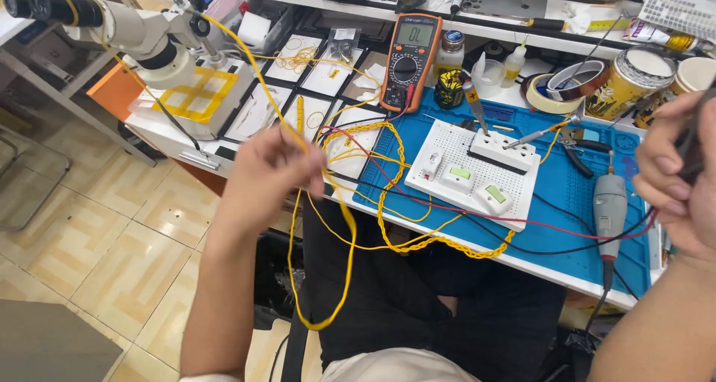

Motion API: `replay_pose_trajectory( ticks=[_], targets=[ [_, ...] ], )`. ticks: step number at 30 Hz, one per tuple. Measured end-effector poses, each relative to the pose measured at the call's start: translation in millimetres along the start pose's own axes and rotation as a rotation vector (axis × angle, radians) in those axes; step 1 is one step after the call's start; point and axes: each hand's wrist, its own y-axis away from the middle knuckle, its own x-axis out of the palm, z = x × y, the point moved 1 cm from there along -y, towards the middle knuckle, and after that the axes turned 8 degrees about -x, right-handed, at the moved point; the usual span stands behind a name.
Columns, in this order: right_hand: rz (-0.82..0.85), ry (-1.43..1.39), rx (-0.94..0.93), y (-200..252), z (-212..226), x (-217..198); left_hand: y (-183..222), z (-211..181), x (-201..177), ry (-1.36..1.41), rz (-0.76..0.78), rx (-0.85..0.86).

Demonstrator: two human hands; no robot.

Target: Testing an electronic circuit board by connecting wires and using a digital multimeter to measure values.

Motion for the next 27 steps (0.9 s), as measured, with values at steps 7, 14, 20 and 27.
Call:
replay_pose_trajectory(
  ticks=[7, 14, 20, 27],
  targets=[
    [-0.114, -0.243, 0.01, -3.4, 30.7, 54.6, -232.1, 75.7, -28.4, 0.247, -0.263, -0.056],
    [-0.105, -0.401, 0.193, -8.9, 30.2, 87.0, -253.1, 90.6, -12.6, -0.882, -0.696, -0.261],
    [-0.007, -0.558, 0.306, -18.3, 16.1, 106.7, -137.7, 2.9, 147.3, -0.881, -0.282, 0.972],
    [0.057, -0.457, 0.389, -24.5, -12.6, 99.3, -171.2, 52.1, 207.7, -0.776, -0.073, 1.226]
  ],
)
